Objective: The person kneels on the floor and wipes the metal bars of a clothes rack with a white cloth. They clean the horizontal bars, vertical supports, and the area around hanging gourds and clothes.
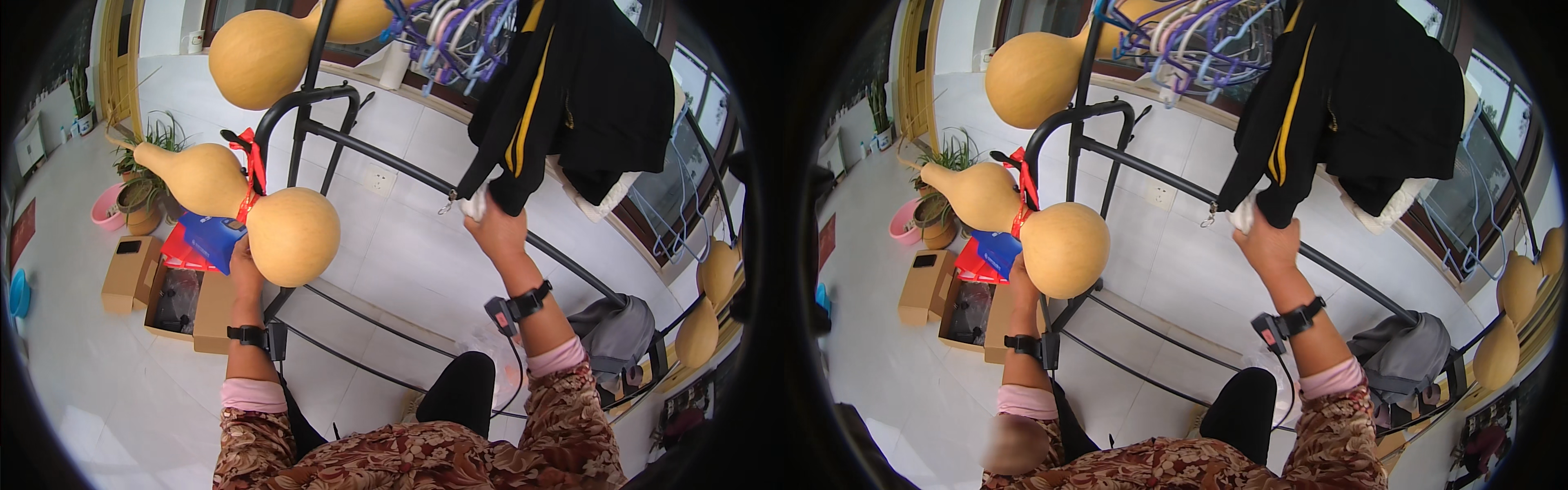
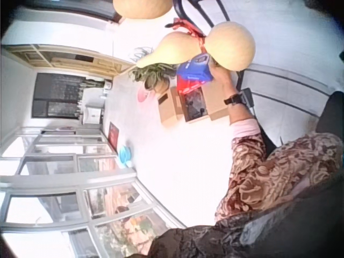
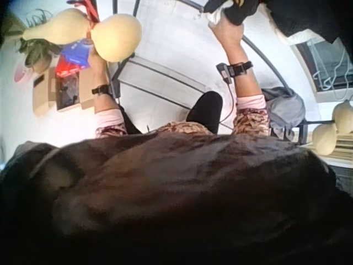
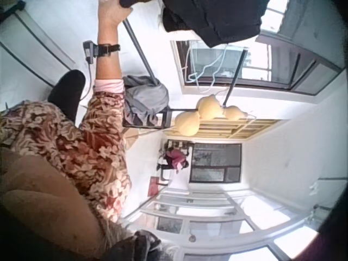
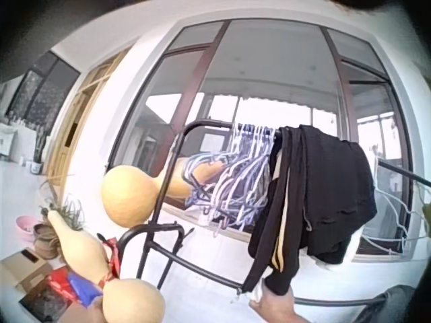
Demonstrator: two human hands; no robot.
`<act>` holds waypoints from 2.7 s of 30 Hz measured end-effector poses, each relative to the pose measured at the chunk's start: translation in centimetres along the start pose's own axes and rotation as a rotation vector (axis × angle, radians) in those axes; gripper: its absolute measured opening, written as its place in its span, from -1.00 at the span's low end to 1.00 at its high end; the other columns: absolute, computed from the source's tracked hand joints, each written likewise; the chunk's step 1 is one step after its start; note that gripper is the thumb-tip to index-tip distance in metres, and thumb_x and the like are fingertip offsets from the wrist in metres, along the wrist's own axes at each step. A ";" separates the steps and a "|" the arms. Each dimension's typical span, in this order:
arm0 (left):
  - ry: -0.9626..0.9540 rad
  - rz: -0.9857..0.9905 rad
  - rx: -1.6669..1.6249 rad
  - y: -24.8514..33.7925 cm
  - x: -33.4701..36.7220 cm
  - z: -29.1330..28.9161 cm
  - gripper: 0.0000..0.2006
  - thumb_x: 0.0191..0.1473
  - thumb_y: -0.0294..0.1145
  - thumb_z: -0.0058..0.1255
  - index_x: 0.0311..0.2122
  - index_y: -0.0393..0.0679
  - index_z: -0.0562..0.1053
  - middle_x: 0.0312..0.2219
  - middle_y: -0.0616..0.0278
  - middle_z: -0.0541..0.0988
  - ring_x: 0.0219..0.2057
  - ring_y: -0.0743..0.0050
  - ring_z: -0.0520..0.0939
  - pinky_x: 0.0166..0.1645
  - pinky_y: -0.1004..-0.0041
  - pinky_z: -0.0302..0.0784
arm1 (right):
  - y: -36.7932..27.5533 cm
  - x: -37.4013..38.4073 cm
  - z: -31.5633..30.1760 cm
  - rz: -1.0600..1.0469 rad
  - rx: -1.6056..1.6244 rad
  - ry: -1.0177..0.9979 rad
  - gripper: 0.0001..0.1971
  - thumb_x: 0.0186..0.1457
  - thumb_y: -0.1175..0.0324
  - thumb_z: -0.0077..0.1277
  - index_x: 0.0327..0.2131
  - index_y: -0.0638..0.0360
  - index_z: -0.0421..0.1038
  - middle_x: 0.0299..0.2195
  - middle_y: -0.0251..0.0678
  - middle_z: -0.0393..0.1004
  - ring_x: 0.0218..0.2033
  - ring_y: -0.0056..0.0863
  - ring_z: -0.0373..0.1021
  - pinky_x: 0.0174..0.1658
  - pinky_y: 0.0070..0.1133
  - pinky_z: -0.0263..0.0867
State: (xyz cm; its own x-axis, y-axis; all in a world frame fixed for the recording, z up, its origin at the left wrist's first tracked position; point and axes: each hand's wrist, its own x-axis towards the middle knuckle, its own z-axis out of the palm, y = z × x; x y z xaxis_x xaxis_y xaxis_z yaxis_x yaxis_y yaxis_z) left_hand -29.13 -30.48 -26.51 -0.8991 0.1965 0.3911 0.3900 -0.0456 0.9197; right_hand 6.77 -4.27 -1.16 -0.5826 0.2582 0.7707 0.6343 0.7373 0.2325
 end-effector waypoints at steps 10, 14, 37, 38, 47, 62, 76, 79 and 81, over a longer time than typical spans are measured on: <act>0.028 -0.025 -0.016 1.6 0.3 0.4 -0.59 0.10 -0.31 0.27 0.05 -0.22 0.56 -0.12 0.06 0.67 -0.22 0.25 0.72 -0.09 0.37 0.60 | -16.7 13.4 6.2 -0.033 0.137 -0.268 -0.49 -0.12 0.07 0.33 -0.12 0.12 0.47 -0.20 -0.12 0.53 -0.14 -0.12 0.52 -0.11 -0.24 0.47; 0.040 0.012 0.036 1.5 0.6 0.5 -0.57 0.06 -0.32 0.30 0.04 -0.22 0.56 -0.14 0.10 0.69 -0.20 0.25 0.71 -0.04 0.37 0.58 | -21.8 17.8 7.4 -0.010 0.213 -0.360 -0.47 -0.10 0.09 0.29 -0.06 0.15 0.49 -0.18 -0.12 0.59 -0.12 -0.14 0.55 -0.06 -0.28 0.49; 0.093 -0.025 0.120 0.0 1.2 0.9 -0.61 0.07 -0.27 0.28 0.00 -0.20 0.60 -0.22 -0.06 0.71 -0.19 0.13 0.75 -0.09 0.33 0.60 | 4.7 -3.6 -1.9 0.159 0.064 -0.184 -0.39 -0.21 0.28 0.36 -0.01 0.21 0.45 -0.14 -0.06 0.45 -0.08 0.00 0.39 -0.07 -0.22 0.36; 0.090 -0.028 0.143 0.1 1.2 0.7 -0.60 0.06 -0.25 0.29 -0.02 -0.21 0.61 -0.23 -0.07 0.71 -0.20 0.11 0.75 -0.10 0.32 0.60 | 6.6 -5.1 -2.9 0.098 -0.054 -0.138 -0.35 -0.25 0.31 0.37 0.01 0.23 0.43 -0.15 -0.10 0.45 -0.13 -0.04 0.39 -0.11 -0.23 0.33; 0.070 -0.088 0.280 -1.5 1.1 -0.4 -0.58 0.04 -0.15 0.31 -0.08 -0.26 0.63 -0.16 -0.12 0.66 -0.11 -0.06 0.69 -0.04 0.19 0.58 | 17.0 -12.5 -7.2 0.183 -0.136 -0.048 -0.35 -0.31 0.36 0.33 -0.01 0.17 0.41 -0.17 -0.17 0.45 -0.14 -0.09 0.38 -0.12 -0.24 0.32; 0.056 -0.046 0.233 0.8 0.2 -0.4 -0.55 -0.01 -0.13 0.32 -0.08 -0.23 0.63 -0.18 -0.13 0.67 -0.10 -0.11 0.69 -0.02 0.17 0.57 | 1.9 -0.7 -1.0 0.132 0.081 -0.157 -0.38 -0.14 0.07 0.34 -0.01 0.18 0.47 -0.28 0.03 0.55 -0.23 -0.01 0.53 -0.14 -0.27 0.47; 0.119 0.016 0.136 -1.0 0.6 0.3 -0.63 0.02 -0.27 0.28 -0.07 -0.22 0.62 -0.24 0.00 0.67 -0.17 -0.01 0.70 -0.08 0.24 0.56 | -15.7 12.1 5.6 -0.021 0.111 -0.187 -0.54 -0.09 0.06 0.30 -0.18 0.14 0.48 -0.27 -0.15 0.54 -0.24 -0.17 0.52 -0.21 -0.27 0.48; 0.112 0.005 0.106 -1.8 0.9 0.6 -0.65 0.02 -0.31 0.28 -0.07 -0.24 0.62 -0.23 0.02 0.68 -0.17 0.06 0.70 -0.07 0.27 0.56 | -16.9 12.8 5.9 0.001 0.136 -0.200 -0.55 -0.09 0.08 0.31 -0.19 0.14 0.49 -0.27 -0.16 0.54 -0.24 -0.19 0.53 -0.20 -0.28 0.48; 0.097 -0.020 -0.035 -2.5 1.5 0.5 -0.65 0.02 -0.34 0.28 -0.07 -0.23 0.62 -0.22 0.03 0.68 -0.16 0.11 0.70 -0.06 0.28 0.56 | -16.7 12.7 5.8 0.015 0.176 -0.238 -0.60 -0.08 0.19 0.30 -0.18 0.15 0.49 -0.25 -0.17 0.54 -0.20 -0.19 0.51 -0.17 -0.26 0.43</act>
State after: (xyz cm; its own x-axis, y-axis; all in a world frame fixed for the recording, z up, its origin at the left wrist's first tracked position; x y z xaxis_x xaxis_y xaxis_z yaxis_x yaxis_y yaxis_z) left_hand -31.37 -29.56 -28.28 -0.9224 0.1018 0.3726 0.3661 -0.0769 0.9274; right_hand -14.15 -9.63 1.27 -0.6895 0.3937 0.6079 0.5581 0.8238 0.0995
